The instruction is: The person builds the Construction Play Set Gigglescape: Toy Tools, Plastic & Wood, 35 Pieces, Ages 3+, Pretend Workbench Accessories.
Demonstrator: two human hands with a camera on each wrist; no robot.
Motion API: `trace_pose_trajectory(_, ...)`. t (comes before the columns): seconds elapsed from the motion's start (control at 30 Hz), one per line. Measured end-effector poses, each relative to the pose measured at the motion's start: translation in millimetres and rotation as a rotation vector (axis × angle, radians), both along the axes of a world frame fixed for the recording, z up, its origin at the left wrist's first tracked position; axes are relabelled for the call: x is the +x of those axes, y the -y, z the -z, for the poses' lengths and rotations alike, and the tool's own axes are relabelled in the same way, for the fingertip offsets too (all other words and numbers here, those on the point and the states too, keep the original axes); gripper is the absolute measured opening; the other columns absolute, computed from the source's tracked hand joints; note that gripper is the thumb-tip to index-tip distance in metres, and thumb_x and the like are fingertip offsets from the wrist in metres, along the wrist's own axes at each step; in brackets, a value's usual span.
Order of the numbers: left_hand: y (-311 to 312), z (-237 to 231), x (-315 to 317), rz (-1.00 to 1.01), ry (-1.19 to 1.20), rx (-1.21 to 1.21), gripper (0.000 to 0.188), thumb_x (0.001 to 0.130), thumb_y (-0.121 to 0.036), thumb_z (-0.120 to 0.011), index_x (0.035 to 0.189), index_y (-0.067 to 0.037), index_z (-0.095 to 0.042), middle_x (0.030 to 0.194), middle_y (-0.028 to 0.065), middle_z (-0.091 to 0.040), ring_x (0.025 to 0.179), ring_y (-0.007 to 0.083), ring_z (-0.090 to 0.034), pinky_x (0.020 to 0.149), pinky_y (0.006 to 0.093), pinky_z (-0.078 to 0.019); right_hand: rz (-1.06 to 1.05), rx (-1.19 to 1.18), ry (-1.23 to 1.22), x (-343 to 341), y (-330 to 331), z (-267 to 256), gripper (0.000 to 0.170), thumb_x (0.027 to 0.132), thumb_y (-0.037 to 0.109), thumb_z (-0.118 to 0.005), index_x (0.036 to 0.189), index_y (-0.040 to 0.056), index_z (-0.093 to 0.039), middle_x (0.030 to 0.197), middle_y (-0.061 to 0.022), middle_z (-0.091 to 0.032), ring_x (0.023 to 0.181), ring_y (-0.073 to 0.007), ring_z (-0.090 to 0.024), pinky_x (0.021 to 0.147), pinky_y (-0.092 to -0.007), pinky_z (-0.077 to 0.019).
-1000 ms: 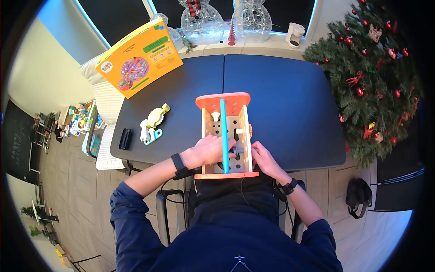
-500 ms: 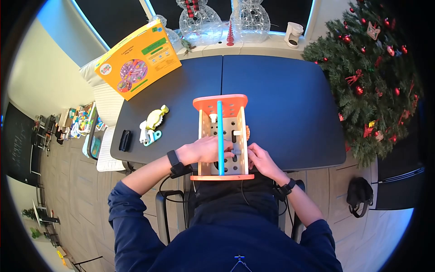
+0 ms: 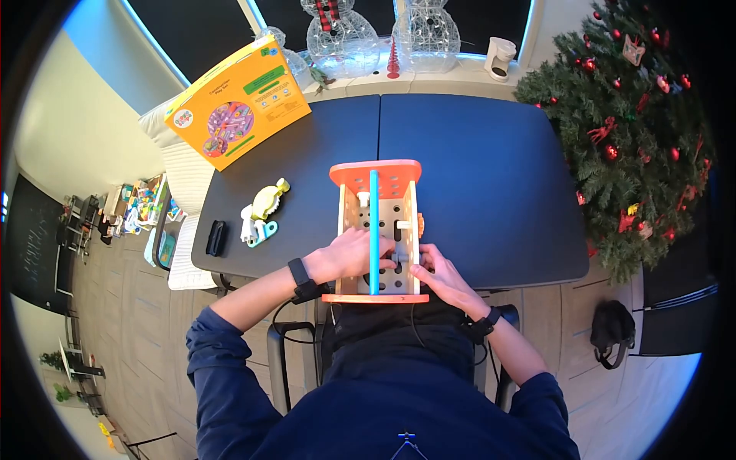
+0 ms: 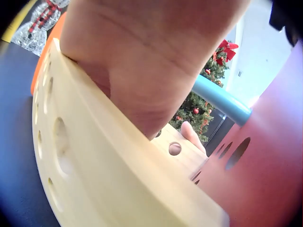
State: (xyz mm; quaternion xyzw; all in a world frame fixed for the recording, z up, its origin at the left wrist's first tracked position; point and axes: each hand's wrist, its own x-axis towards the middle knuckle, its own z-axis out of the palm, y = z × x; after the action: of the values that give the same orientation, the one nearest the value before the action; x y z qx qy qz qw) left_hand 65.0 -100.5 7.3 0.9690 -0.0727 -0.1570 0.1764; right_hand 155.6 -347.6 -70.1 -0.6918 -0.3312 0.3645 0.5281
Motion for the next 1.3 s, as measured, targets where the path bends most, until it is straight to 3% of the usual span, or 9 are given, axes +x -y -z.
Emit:
trace_pose_trajectory(0.13,1,-6,0,0.025,0.035,-0.047,0.036,0.102,-0.046,-0.071,0.101,-0.010,-0.073,0.092,0.0102,-0.076,0.089,0.0359,-0.077,0.078,0.0506,-0.0591,0.031,0.032,-0.059,-3,0,-4,0.068,0.107,0.049,-0.065,0.142,-0.0041,-0.041,0.108,-0.0161,-0.069,0.099,-0.0217,-0.067,0.094,-0.0393,-0.0550)
trace_pose_trajectory(0.33,6,-25,2,-0.044,-0.096,-0.050,0.026,0.104,-0.034,-0.066,0.112,-0.010,-0.074,0.104,0.0096,-0.079,0.098,0.0342,-0.077,0.085,0.0482,-0.0605,0.031,0.049,-0.076,-1,0,2,0.066,0.108,0.049,-0.064,0.138,-0.0042,-0.040,0.113,-0.0191,-0.070,0.104,-0.0228,-0.069,0.095,-0.0401,-0.0547)
trace_pose_trajectory(0.63,2,-20,4,-0.008,-0.104,-0.045,0.035,0.105,-0.042,-0.067,0.114,-0.009,-0.074,0.098,0.0099,-0.077,0.097,0.0339,-0.076,0.086,0.0478,-0.0602,0.025,0.050,-0.089,-1,-1,-2,0.063,0.109,0.048,-0.064,0.137,-0.0040,-0.042,0.113,-0.0205,-0.070,0.106,-0.0226,-0.069,0.096,-0.0399,-0.0541)
trace_pose_trajectory(0.73,6,-29,8,0.007,-0.161,-0.042,0.034,0.104,-0.041,-0.069,0.114,-0.009,-0.075,0.096,0.0103,-0.076,0.096,0.0330,-0.076,0.087,0.0471,-0.0600,0.019,0.041,-0.090,-1,-1,-4,0.062,0.109,0.047,-0.063,0.136,-0.0038,-0.042,0.111,-0.0198,-0.071,0.105,-0.0221,-0.068,0.095,-0.0393,-0.0536)
trace_pose_trajectory(0.83,-3,-7,11,-0.032,-0.099,-0.137,0.030,0.103,-0.040,-0.067,0.108,-0.012,-0.074,0.095,0.0094,-0.077,0.090,0.0316,-0.077,0.081,0.0489,-0.0597,0.018,0.035,-0.078,-1,0,-9,0.061,0.109,0.047,-0.063,0.135,-0.0034,-0.042,0.110,-0.0191,-0.071,0.103,-0.0215,-0.068,0.094,-0.0389,-0.0533)
trace_pose_trajectory(0.93,-5,-3,10,-0.056,-0.107,-0.119,0.028,0.105,-0.033,-0.063,0.111,-0.008,-0.073,0.095,0.0125,-0.075,0.094,0.0319,-0.076,0.085,0.0487,-0.0590,0.020,0.043,-0.084,-1,-1,-5,0.060,0.109,0.047,-0.063,0.134,-0.0031,-0.042,0.110,-0.0184,-0.071,0.102,-0.0208,-0.068,0.094,-0.0387,-0.0532)
trace_pose_trajectory(1.03,-3,-8,10,-0.053,-0.111,-0.137,0.026,0.106,-0.030,-0.060,0.110,-0.007,-0.072,0.096,0.0138,-0.074,0.093,0.0331,-0.076,0.085,0.0495,-0.0593,0.015,0.045,-0.086,-1,0,-8,0.059,0.109,0.046,-0.063,0.134,-0.0028,-0.041,0.108,-0.0175,-0.071,0.102,-0.0206,-0.068,0.094,-0.0387,-0.0532)
trace_pose_trajectory(1.13,-5,2,8,-0.049,-0.061,-0.173,0.030,0.108,-0.036,-0.059,0.104,-0.007,-0.066,0.093,0.0159,-0.073,0.091,0.0401,-0.074,0.079,0.0545,-0.0571,0.010,0.042,-0.084,0,0,-8,0.058,0.110,0.046,-0.063,0.134,-0.0026,-0.041,0.107,-0.0168,-0.070,0.102,-0.0205,-0.068,0.094,-0.0388,-0.0532)
trace_pose_trajectory(1.3,-12,11,10,0.014,-0.056,-0.189,0.027,0.109,-0.031,-0.056,0.107,-0.005,-0.065,0.097,0.0175,-0.073,0.092,0.0418,-0.074,0.078,0.0554,-0.0565,0.000,0.028,-0.079,1,0,-6,0.059,0.110,0.046,-0.063,0.135,-0.0030,-0.041,0.108,-0.0174,-0.070,0.102,-0.0209,-0.068,0.095,-0.0392,-0.0533)
